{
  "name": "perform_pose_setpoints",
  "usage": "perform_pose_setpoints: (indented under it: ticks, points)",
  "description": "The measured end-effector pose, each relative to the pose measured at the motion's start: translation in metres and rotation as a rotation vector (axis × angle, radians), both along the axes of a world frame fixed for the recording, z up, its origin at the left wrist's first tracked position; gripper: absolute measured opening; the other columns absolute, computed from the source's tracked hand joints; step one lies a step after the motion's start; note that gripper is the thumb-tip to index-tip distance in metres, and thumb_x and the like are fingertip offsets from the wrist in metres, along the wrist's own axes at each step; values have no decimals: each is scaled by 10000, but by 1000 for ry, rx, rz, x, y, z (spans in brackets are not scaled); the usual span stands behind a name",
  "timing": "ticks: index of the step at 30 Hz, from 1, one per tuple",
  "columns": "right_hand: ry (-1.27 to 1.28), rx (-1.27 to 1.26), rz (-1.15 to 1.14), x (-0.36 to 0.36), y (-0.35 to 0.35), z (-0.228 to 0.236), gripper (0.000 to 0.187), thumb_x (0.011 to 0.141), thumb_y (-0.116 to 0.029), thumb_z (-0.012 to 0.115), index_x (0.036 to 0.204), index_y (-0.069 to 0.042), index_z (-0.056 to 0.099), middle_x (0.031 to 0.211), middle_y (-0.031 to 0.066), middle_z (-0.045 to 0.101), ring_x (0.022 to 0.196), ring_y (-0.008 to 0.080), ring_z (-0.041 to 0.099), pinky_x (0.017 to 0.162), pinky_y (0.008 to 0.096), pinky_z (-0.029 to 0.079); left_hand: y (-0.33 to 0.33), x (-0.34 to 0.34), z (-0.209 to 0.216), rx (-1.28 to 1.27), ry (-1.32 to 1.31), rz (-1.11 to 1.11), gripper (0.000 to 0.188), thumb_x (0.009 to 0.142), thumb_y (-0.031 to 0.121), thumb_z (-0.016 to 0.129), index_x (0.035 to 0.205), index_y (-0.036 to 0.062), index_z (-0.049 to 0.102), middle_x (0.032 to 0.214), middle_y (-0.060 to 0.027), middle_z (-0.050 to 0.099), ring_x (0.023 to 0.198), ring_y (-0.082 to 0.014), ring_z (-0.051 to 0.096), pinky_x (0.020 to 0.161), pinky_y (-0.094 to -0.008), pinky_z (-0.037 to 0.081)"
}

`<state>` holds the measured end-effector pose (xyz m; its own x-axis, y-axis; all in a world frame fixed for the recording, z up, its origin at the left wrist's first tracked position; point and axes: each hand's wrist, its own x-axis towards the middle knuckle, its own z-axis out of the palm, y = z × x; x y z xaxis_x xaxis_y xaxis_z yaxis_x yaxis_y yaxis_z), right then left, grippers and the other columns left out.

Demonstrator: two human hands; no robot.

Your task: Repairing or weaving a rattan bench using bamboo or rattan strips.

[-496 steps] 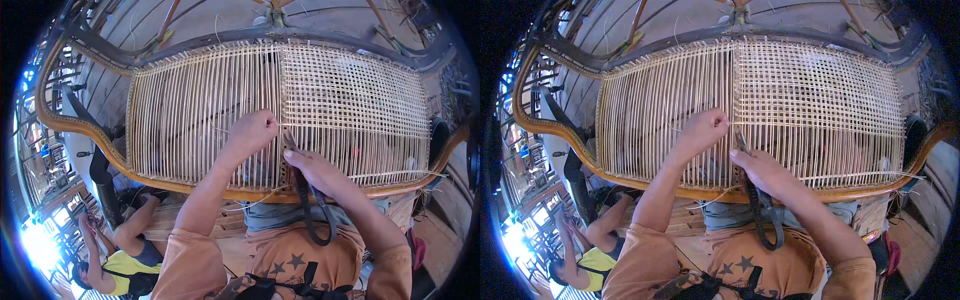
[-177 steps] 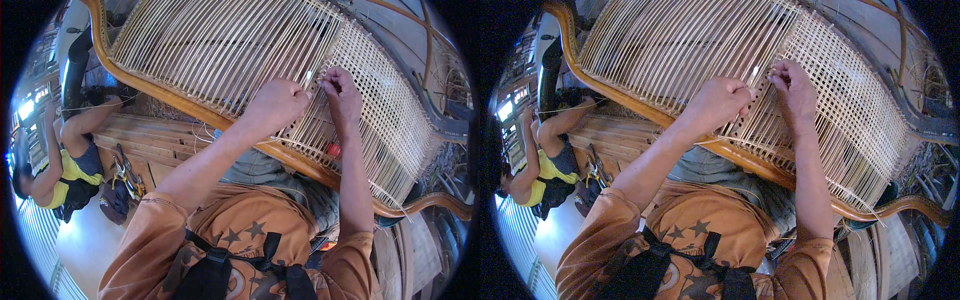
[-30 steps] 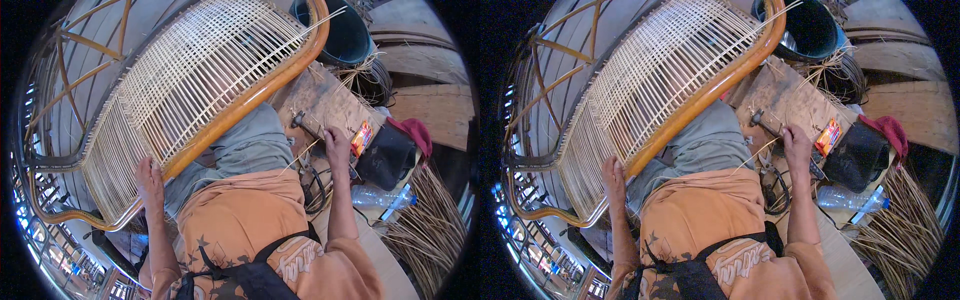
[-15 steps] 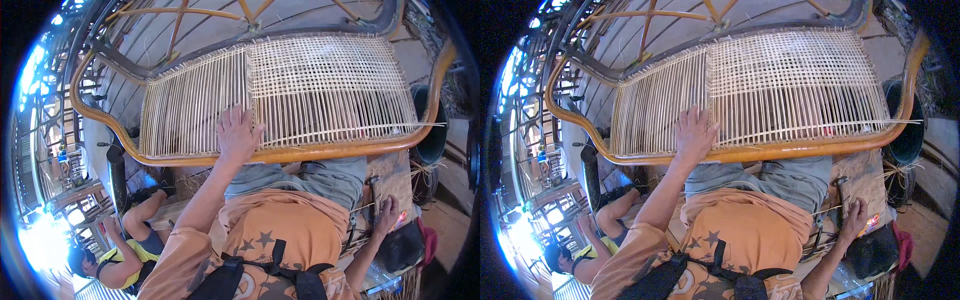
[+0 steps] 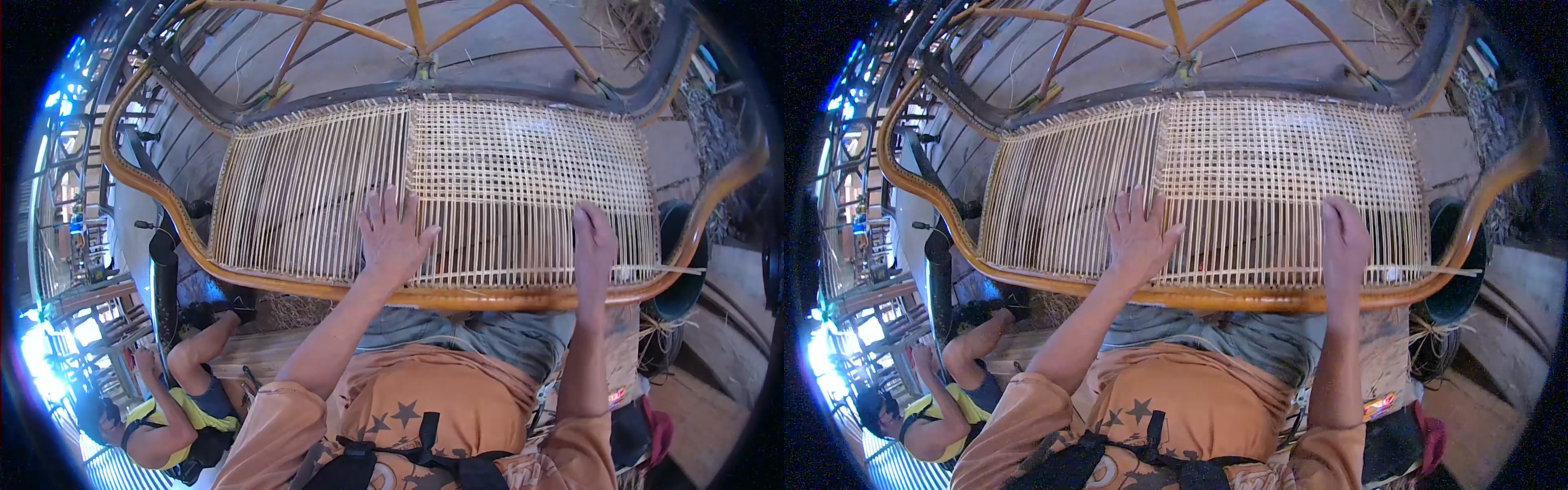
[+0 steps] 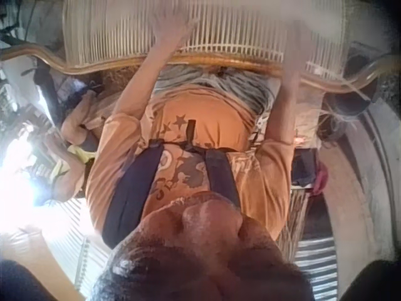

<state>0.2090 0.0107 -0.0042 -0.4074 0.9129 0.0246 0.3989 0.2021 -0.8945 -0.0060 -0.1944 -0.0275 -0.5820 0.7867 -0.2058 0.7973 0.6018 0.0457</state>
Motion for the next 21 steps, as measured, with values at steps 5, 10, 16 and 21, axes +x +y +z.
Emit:
perform_pose_setpoints:
  ticks: [5, 10, 16, 21]
  points:
    - [-177, 384, 317, -134, 54, -40, 165, 887, -164, 577, 991, -53, 641, 961, 122, 654, 882, 320, 598, 785, 387, 482, 8, 1, 1, 74, -12, 69, 624, 909, 524, 422, 1350, 84, 448, 1423, -268, 287, 1335, -484, 195, 1024, -643, 181]
    - [-432, 579, 363, -229, 91, -87, 147, 872, -151, 562, 976, -86, 644, 953, 106, 651, 929, 321, 588, 840, 414, 470, 13, 5, 3, 102, -51, 101, 630, 908, 511, 430, 1350, 62, 441, 1415, -272, 288, 1328, -486, 198, 1007, -645, 200]
    - [-440, 657, 309, -226, 98, -95, 112, 859, -188, 562, 919, -145, 646, 903, 82, 654, 955, 313, 582, 809, 439, 469, 9, -1, 9, 51, -128, 132, 628, 872, 459, 515, 1349, 59, 436, 1403, -264, 275, 1313, -477, 214, 1028, -624, 174]
    - [-487, 716, 115, -170, 154, -100, 114, 848, -199, 585, 927, -163, 659, 916, 55, 654, 939, 289, 585, 795, 419, 479, 7, -3, 7, 40, -122, 105, 638, 873, 466, 509, 1362, 66, 422, 1410, -262, 268, 1303, -483, 219, 1022, -630, 179]
